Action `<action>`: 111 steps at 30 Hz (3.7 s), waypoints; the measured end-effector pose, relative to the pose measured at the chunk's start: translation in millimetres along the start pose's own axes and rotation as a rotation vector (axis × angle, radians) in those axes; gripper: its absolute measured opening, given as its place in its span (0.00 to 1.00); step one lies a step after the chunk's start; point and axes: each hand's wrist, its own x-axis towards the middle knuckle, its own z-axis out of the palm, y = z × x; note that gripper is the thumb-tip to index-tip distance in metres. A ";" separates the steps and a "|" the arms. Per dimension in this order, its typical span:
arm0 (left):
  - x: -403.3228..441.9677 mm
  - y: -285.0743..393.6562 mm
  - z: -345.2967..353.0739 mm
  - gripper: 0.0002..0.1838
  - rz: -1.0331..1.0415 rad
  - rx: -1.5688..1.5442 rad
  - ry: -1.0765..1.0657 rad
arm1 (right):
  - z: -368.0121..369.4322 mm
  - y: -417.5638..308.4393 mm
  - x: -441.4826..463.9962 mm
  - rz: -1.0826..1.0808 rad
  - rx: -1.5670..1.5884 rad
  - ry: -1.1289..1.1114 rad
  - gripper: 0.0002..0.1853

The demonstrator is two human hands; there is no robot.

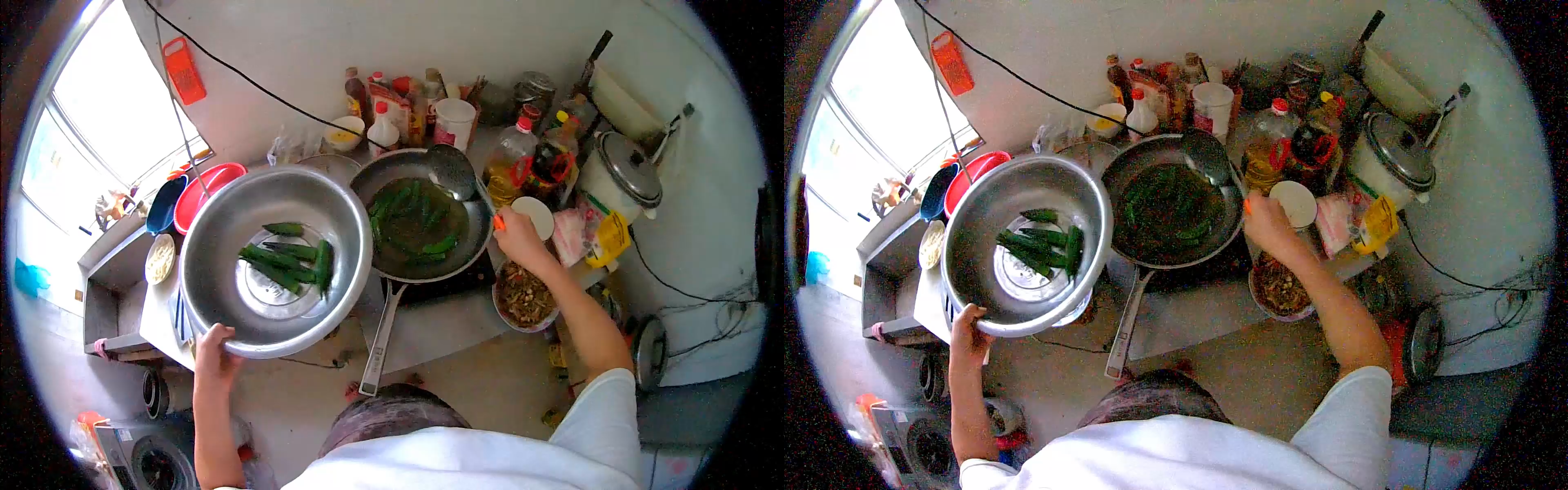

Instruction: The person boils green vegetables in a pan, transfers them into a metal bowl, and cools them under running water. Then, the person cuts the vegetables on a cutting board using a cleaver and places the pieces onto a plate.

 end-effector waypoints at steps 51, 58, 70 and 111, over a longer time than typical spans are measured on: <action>-18.2 -26.8 28.2 0.08 -0.051 0.071 -0.072 | -61.3 -60.3 -50.6 -0.165 0.000 0.057 0.12; -25.1 -12.3 0.5 0.04 0.031 -0.022 0.010 | -34.3 -20.2 -30.9 0.011 -0.056 -0.165 0.09; -24.1 -15.9 -29.1 0.07 0.045 -0.080 0.083 | -4.3 -41.9 -48.2 0.534 0.996 -0.681 0.10; -25.0 -33.8 -8.4 0.03 0.011 -0.114 -0.051 | -11.8 18.1 -2.7 -0.229 -0.039 0.037 0.14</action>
